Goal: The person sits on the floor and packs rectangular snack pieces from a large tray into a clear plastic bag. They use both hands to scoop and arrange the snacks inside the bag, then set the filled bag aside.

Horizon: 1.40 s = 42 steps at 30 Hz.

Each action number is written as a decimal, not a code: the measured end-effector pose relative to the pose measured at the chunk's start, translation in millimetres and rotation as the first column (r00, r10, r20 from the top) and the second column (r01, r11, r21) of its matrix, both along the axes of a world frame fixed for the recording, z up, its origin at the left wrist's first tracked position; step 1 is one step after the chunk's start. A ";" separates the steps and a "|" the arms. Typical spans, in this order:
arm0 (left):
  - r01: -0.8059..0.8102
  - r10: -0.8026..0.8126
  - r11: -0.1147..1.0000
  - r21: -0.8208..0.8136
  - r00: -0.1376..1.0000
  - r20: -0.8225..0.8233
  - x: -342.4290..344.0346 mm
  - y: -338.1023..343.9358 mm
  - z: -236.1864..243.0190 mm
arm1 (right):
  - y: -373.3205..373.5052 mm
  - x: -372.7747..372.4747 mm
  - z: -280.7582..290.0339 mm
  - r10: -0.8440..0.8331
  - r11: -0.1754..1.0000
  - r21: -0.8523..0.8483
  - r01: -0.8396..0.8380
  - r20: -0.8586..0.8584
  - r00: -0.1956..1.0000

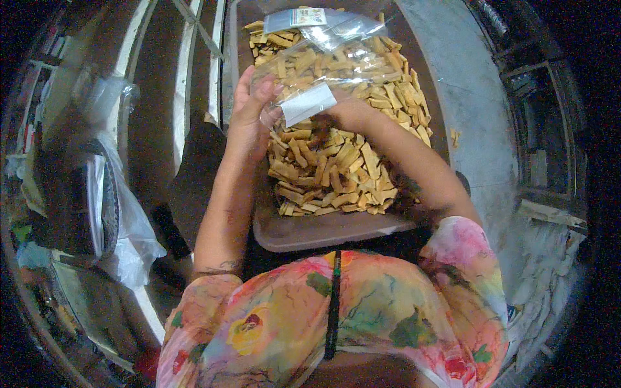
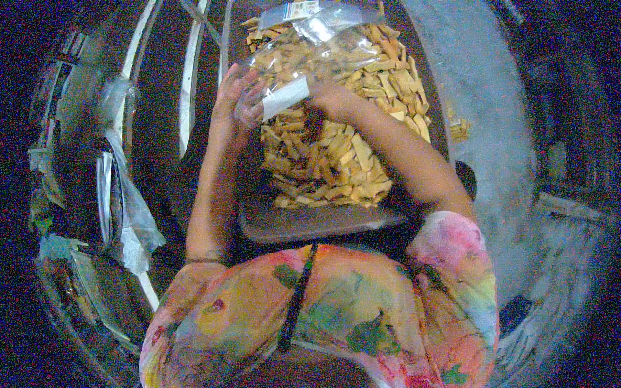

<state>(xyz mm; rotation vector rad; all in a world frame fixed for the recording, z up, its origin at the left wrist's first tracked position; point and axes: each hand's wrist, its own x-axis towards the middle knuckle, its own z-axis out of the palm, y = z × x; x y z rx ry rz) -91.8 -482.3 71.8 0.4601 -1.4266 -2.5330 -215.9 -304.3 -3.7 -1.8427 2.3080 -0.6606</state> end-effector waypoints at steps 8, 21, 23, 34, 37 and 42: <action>-0.014 0.014 0.999 -0.033 1.000 0.007 -2.9 1.0 -2.0 | -25.4 3.8 -19.8 -0.371 0.926 0.151 0.347 0.184 0.910; -0.003 0.005 0.999 -0.054 0.999 0.044 -3.1 3.8 -2.0 | -60.2 37.0 -74.5 -0.260 0.962 -0.142 0.233 -0.227 0.938; 0.012 -0.009 0.998 -0.057 0.999 0.047 -1.9 5.9 -2.4 | -59.1 39.0 -81.6 -0.260 0.939 -0.126 0.321 0.354 0.899; -0.007 0.007 0.998 -0.064 1.000 -0.006 -0.3 4.9 -4.1 | -11.4 3.8 30.8 -0.342 0.939 0.222 0.262 0.538 0.770; -0.009 0.009 0.996 -0.087 1.000 0.003 -0.4 6.7 -4.5 | 7.4 6.7 53.6 -0.397 0.917 0.186 0.353 0.519 0.757; -0.034 0.032 0.998 -0.061 0.999 -0.036 -2.9 6.6 -2.2 | 16.1 26.3 33.2 -0.338 0.941 0.117 0.317 0.350 0.874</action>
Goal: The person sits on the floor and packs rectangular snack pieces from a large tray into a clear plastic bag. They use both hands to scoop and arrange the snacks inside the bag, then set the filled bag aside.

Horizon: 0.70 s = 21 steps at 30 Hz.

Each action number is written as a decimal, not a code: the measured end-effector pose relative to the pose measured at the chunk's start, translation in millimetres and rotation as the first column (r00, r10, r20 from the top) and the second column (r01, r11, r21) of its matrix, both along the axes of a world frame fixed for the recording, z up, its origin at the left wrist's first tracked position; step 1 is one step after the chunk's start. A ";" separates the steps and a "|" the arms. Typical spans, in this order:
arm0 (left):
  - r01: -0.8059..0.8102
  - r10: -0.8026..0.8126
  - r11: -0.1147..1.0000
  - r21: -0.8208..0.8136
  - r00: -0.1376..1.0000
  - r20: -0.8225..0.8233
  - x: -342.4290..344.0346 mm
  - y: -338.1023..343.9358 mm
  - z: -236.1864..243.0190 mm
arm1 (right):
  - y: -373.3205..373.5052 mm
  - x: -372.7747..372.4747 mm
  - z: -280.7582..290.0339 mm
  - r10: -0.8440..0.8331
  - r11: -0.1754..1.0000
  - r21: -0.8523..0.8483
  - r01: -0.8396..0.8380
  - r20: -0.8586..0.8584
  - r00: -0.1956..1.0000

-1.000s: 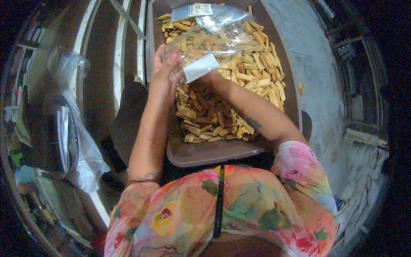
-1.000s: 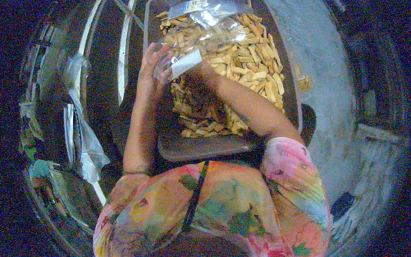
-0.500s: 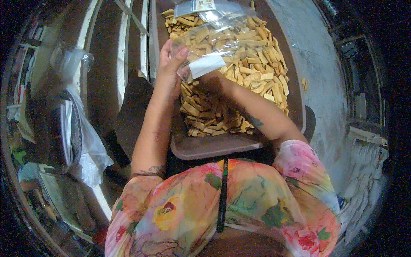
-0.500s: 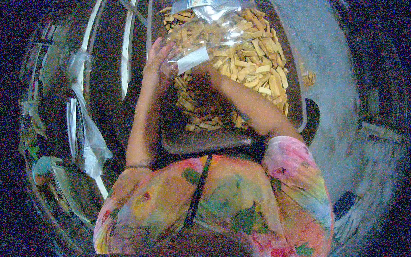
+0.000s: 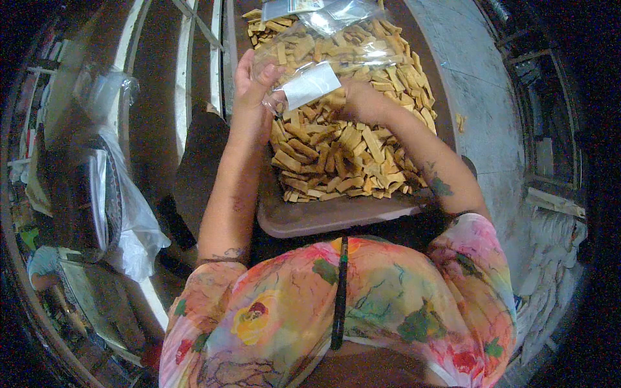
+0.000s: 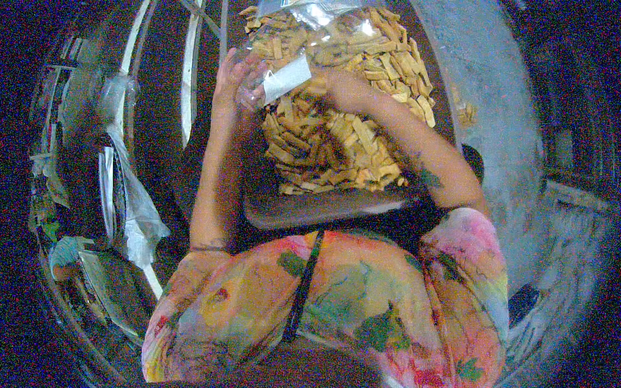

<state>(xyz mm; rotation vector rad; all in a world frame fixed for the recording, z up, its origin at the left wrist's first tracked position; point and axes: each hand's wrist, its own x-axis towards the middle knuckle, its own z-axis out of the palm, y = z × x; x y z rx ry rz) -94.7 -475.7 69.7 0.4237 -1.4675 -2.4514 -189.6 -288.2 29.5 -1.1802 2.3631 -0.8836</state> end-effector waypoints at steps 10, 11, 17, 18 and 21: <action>0.012 -0.010 0.999 -0.036 0.999 0.042 0.6 1.2 -0.4 | -35.6 31.3 -69.5 0.043 0.909 0.394 -0.134 0.231 0.972; 0.015 -0.014 0.999 -0.038 0.999 0.036 0.1 0.7 -0.5 | -37.0 31.2 -71.8 0.156 0.854 0.484 -0.191 0.113 0.981; 0.019 -0.017 0.998 -0.053 0.999 0.035 3.4 2.9 2.0 | -36.3 24.4 -43.5 0.441 0.624 0.671 -0.400 0.121 0.889; 0.014 -0.012 0.999 -0.048 0.999 0.039 4.4 3.5 3.0 | -35.4 22.9 -32.4 0.455 0.569 0.708 -0.418 0.152 0.877; 0.012 -0.010 0.999 -0.042 0.999 0.044 4.7 4.8 5.5 | -24.6 20.0 3.3 0.347 0.748 0.531 -0.398 0.198 0.917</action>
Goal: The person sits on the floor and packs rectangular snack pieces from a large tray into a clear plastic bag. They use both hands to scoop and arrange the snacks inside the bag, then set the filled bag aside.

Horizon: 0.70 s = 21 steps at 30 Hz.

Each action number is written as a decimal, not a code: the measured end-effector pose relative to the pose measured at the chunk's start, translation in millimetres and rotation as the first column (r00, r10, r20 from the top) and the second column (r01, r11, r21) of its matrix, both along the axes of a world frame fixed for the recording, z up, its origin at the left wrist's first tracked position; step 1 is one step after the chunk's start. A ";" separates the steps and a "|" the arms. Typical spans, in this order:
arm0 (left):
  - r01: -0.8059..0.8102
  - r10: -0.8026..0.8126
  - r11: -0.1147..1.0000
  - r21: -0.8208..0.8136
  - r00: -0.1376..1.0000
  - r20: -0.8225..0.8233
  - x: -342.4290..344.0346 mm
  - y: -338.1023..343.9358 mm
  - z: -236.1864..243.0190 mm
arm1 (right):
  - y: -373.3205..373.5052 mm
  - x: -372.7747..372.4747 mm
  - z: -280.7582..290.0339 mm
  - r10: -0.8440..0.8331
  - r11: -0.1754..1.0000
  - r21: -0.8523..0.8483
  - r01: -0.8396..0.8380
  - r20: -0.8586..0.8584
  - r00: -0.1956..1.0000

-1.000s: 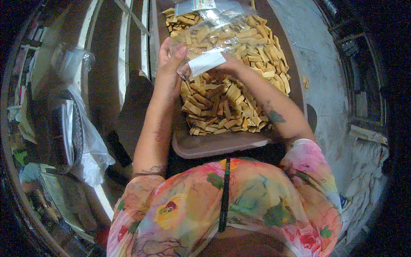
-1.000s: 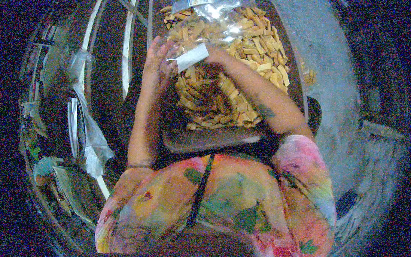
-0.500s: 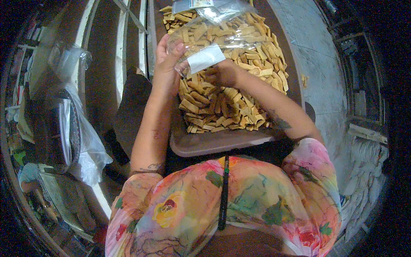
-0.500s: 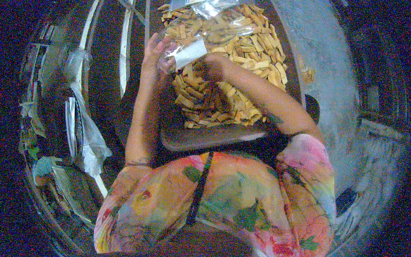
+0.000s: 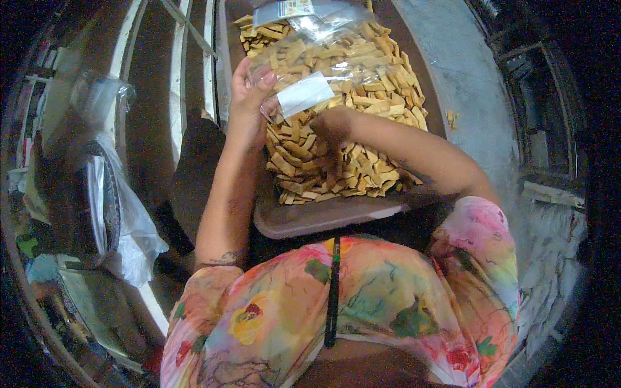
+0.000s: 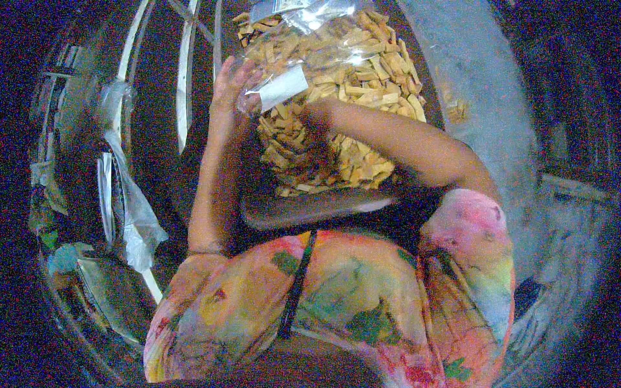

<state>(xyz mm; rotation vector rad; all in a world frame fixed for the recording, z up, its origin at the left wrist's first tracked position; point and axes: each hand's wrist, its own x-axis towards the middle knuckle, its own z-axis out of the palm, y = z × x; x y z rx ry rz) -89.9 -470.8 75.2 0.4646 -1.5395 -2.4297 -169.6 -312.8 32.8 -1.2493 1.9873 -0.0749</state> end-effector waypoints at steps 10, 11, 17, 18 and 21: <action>0.010 -0.009 1.000 -0.018 1.000 0.027 -3.3 -0.5 -6.0 | 65.5 -6.8 39.0 0.662 0.687 -0.108 -0.718 -0.315 0.680; 0.010 -0.009 1.000 -0.014 1.000 0.024 -3.7 -0.6 -7.2 | 72.9 -5.3 37.6 0.677 0.656 -0.160 -0.737 -0.308 0.669; 0.009 -0.009 1.000 0.004 0.999 0.033 -5.3 0.1 -9.1 | 98.3 -7.1 28.9 0.521 0.740 -0.227 -0.633 -0.402 0.753; 0.005 -0.005 1.000 0.006 0.999 0.036 -5.4 1.0 -9.0 | 99.3 -8.3 27.8 0.492 0.743 -0.274 -0.611 -0.394 0.776; 0.000 0.000 1.000 -0.004 0.999 0.034 -4.4 0.8 -7.9 | 97.7 -10.4 26.6 0.512 0.762 -0.184 -0.621 -0.415 0.752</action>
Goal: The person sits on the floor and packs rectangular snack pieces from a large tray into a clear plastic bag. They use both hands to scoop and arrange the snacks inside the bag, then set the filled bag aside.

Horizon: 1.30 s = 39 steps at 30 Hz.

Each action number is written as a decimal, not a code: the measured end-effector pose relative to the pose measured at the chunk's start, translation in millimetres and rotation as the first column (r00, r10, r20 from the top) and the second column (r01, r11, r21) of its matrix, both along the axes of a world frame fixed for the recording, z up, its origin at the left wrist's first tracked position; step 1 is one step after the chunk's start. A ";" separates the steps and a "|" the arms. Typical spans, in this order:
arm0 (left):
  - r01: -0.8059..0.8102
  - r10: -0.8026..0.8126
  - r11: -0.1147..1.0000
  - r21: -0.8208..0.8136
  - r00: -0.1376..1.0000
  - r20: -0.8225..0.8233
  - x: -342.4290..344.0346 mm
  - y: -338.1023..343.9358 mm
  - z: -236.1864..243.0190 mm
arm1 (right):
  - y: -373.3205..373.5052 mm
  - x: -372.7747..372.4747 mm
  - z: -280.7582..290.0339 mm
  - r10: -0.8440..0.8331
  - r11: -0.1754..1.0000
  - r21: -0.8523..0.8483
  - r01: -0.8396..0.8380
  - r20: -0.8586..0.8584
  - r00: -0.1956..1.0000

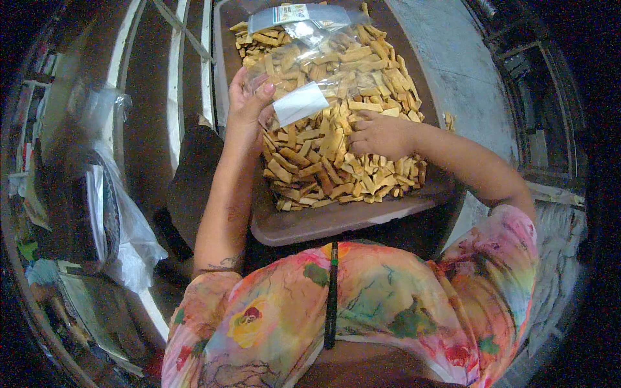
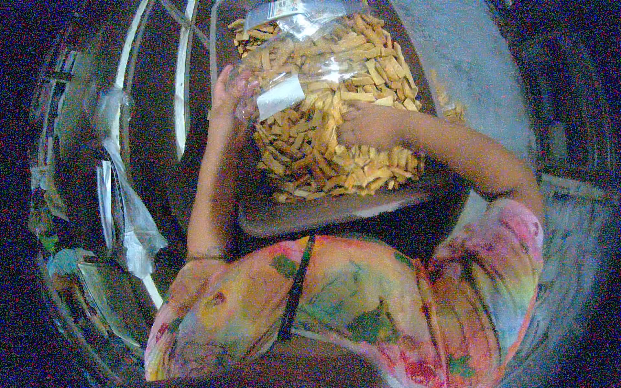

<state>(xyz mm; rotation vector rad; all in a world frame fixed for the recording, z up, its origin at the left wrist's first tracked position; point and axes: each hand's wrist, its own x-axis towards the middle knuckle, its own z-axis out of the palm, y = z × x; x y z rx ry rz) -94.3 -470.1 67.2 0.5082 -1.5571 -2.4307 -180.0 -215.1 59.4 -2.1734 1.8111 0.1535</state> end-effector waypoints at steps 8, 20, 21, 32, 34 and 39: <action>0.015 -0.010 0.998 0.061 0.997 -0.081 -0.1 -14.8 4.2 | -2.5 4.5 10.6 -0.167 0.977 0.125 0.174 -0.063 0.984; 0.003 -0.004 0.999 -0.038 1.000 -0.025 -1.7 -10.1 3.5 | -29.0 -38.9 5.0 -0.899 0.424 0.051 0.904 -0.100 0.427; 0.005 -0.006 0.999 -0.050 1.000 -0.011 -1.1 -10.9 3.1 | -31.9 -34.6 2.3 -0.806 0.556 0.027 0.830 -0.224 0.548; 0.024 -0.022 0.998 -0.064 0.999 0.029 4.1 -21.7 13.8 | -19.3 -35.1 1.0 -0.812 0.575 0.229 0.786 0.042 0.582; 0.026 -0.024 0.998 -0.050 0.999 0.035 4.6 -24.3 16.7 | -13.5 -34.2 -1.2 -0.785 0.617 0.226 0.754 0.103 0.611; 0.032 -0.030 0.999 -0.038 0.998 0.049 3.2 -25.0 15.7 | -12.6 -35.4 -6.9 -0.741 0.663 0.319 0.677 0.148 0.655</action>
